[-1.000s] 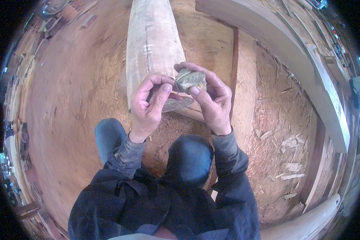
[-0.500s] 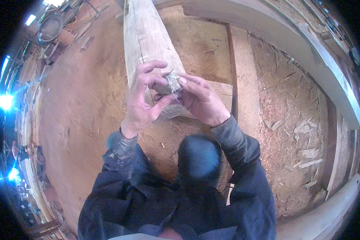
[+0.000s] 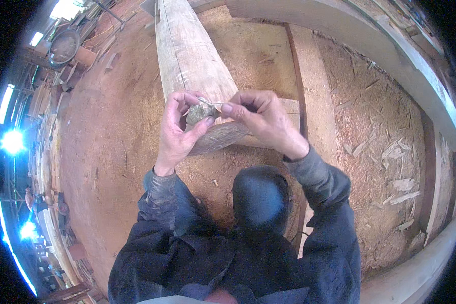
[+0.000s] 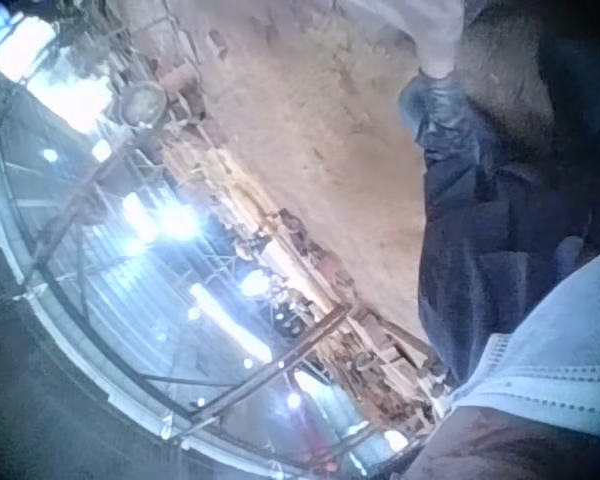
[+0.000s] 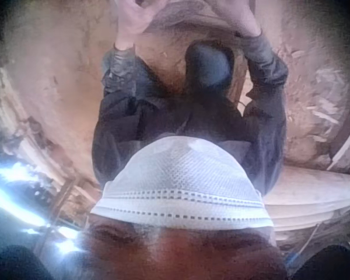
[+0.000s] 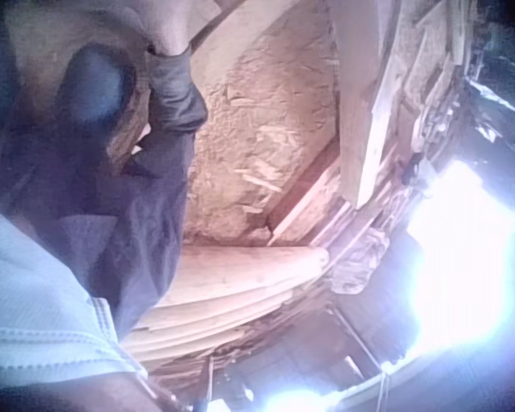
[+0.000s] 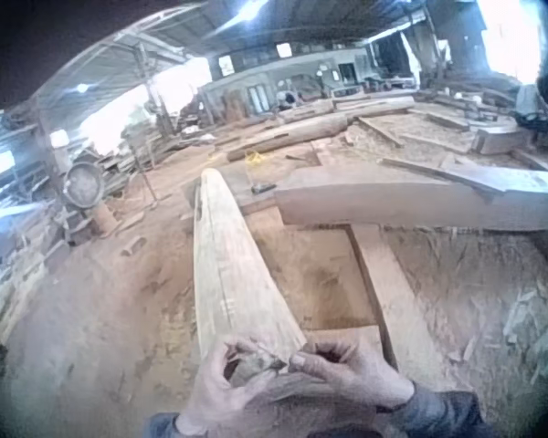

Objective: The person hammers nails into a curved wooden piece, then uses a string and small weight to mark a line on a cylindrical wooden log. The person also handles a sanding block and moves around a cluttered workshop floor.

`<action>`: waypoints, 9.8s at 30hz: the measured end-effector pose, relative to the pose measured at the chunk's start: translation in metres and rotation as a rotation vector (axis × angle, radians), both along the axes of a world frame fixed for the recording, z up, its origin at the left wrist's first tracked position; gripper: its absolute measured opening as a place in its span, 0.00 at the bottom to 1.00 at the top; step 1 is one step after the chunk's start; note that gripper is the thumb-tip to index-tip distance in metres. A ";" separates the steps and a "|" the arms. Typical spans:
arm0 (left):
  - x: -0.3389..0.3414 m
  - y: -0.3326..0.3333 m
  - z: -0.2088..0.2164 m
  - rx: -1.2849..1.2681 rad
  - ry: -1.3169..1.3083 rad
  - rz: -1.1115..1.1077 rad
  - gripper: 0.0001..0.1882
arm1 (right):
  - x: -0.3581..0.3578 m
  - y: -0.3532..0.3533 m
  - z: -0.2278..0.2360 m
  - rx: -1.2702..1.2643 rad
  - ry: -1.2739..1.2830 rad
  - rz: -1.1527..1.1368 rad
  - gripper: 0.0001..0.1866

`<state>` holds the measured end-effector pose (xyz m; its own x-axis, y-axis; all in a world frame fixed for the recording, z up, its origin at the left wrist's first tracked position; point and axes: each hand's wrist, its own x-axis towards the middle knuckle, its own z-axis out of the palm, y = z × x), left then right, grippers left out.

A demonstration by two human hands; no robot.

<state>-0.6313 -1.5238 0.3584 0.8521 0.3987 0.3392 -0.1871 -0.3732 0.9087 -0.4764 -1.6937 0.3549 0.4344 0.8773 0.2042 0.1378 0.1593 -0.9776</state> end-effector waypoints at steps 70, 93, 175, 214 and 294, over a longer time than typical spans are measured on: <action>0.001 -0.048 -0.040 -0.194 -0.210 0.323 0.20 | -0.017 0.020 -0.036 0.072 0.046 -0.167 0.14; 0.001 -0.036 -0.057 -0.016 -0.245 0.276 0.16 | -0.022 0.021 -0.055 0.024 0.135 -0.127 0.13; 0.013 -0.019 -0.047 -0.180 -0.019 -0.035 0.20 | -0.014 0.018 -0.059 -0.029 0.534 0.133 0.08; 0.032 -0.037 -0.050 -0.495 -0.122 0.217 0.25 | -0.060 0.003 -0.020 0.344 1.158 -0.008 0.22; 0.037 -0.059 -0.049 -0.655 -0.160 0.253 0.21 | -0.061 -0.003 -0.027 0.425 1.522 0.052 0.20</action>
<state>-0.5948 -1.5830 0.3096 0.6667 0.7415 0.0759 -0.3165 0.1895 0.9295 -0.5377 -1.6971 0.3278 0.4262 0.8918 -0.1519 -0.9046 0.4196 -0.0749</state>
